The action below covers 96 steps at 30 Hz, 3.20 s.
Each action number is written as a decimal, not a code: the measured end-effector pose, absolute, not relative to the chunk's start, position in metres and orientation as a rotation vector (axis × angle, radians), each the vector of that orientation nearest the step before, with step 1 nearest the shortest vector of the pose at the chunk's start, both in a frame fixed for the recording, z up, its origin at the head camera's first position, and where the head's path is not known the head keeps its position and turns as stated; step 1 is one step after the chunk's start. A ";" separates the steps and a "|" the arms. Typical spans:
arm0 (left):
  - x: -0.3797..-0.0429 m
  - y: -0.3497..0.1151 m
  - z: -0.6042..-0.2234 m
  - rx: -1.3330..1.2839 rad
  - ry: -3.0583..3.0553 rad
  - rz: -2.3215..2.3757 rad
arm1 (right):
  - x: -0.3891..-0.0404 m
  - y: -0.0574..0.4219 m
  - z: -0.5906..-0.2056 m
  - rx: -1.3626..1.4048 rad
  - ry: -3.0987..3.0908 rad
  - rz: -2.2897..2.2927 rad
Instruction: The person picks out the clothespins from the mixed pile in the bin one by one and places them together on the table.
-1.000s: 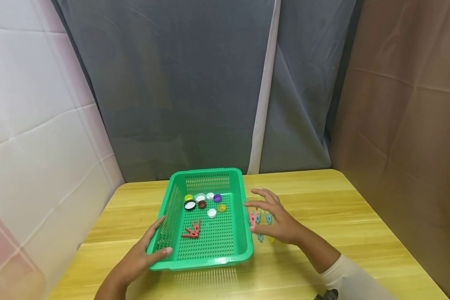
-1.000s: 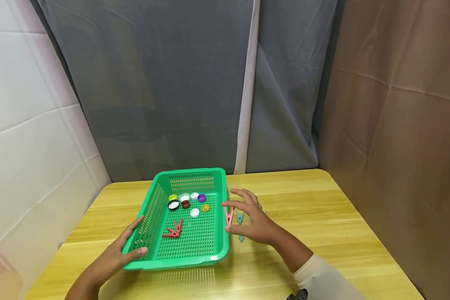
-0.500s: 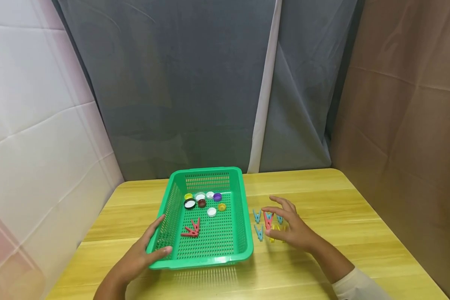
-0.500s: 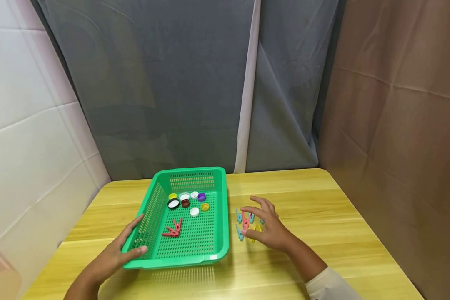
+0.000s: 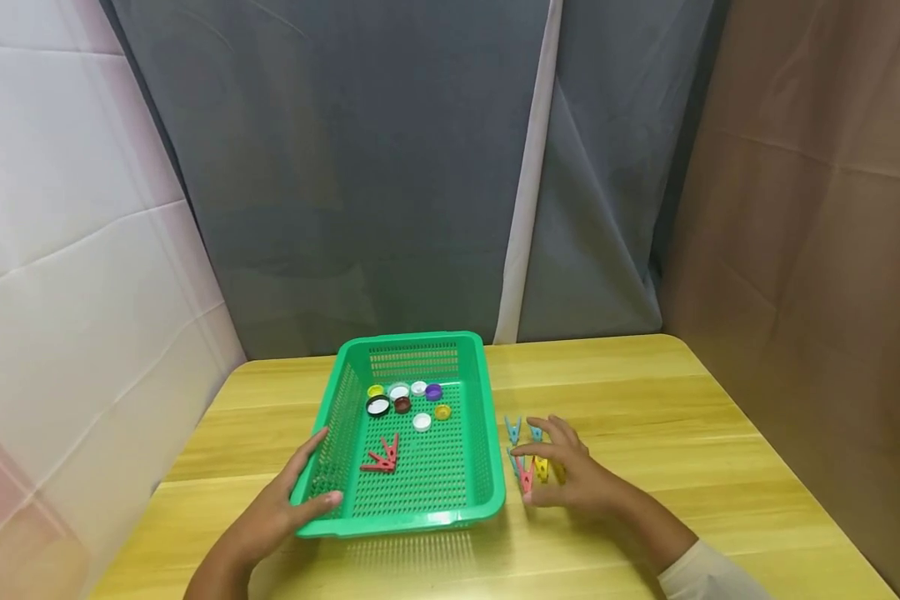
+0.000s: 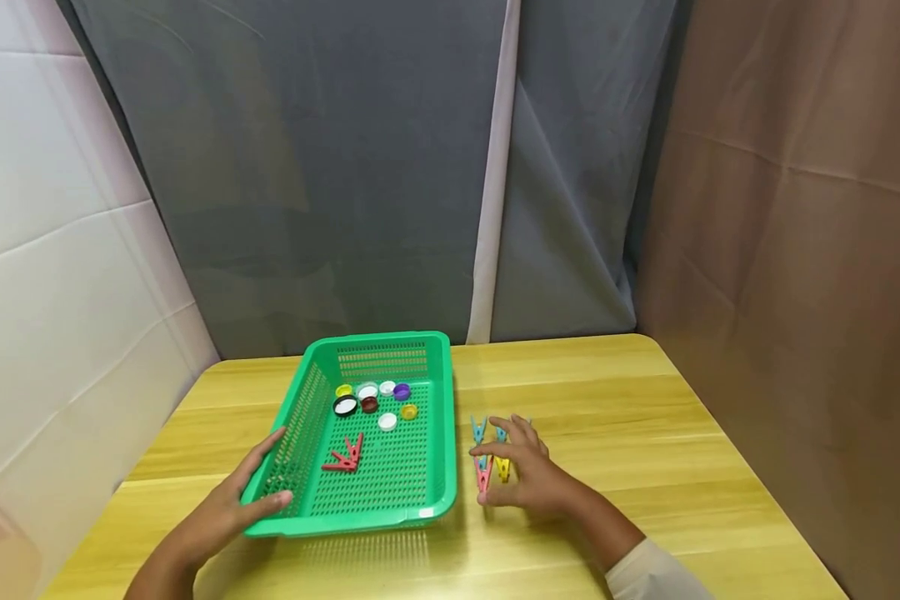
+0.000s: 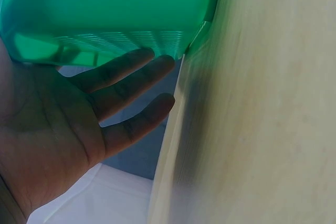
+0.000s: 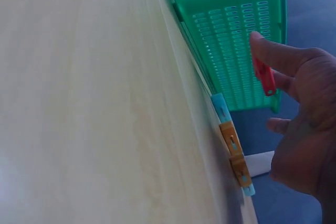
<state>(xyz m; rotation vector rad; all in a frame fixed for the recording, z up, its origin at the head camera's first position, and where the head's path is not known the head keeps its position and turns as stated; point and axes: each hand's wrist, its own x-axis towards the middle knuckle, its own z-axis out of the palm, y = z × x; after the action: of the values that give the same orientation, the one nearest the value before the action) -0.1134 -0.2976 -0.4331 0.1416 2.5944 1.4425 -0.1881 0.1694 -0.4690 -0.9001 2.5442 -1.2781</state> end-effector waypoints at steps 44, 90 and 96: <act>-0.115 -0.300 -0.434 0.166 2.582 1.455 | -0.183 0.160 -0.487 -1.036 2.710 -0.999; -0.113 -0.300 -0.432 0.135 2.611 1.425 | -0.185 0.116 -0.408 -1.166 2.751 -1.354; -0.114 -0.299 -0.434 0.135 2.600 1.435 | -0.189 0.091 -0.391 -1.204 2.704 -1.351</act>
<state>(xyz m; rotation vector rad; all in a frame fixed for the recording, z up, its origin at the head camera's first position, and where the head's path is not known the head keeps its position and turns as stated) -0.1136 -0.2994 -0.4343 0.1346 2.6002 1.4348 -0.1891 0.0909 -0.3911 -1.2036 2.7040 -1.3506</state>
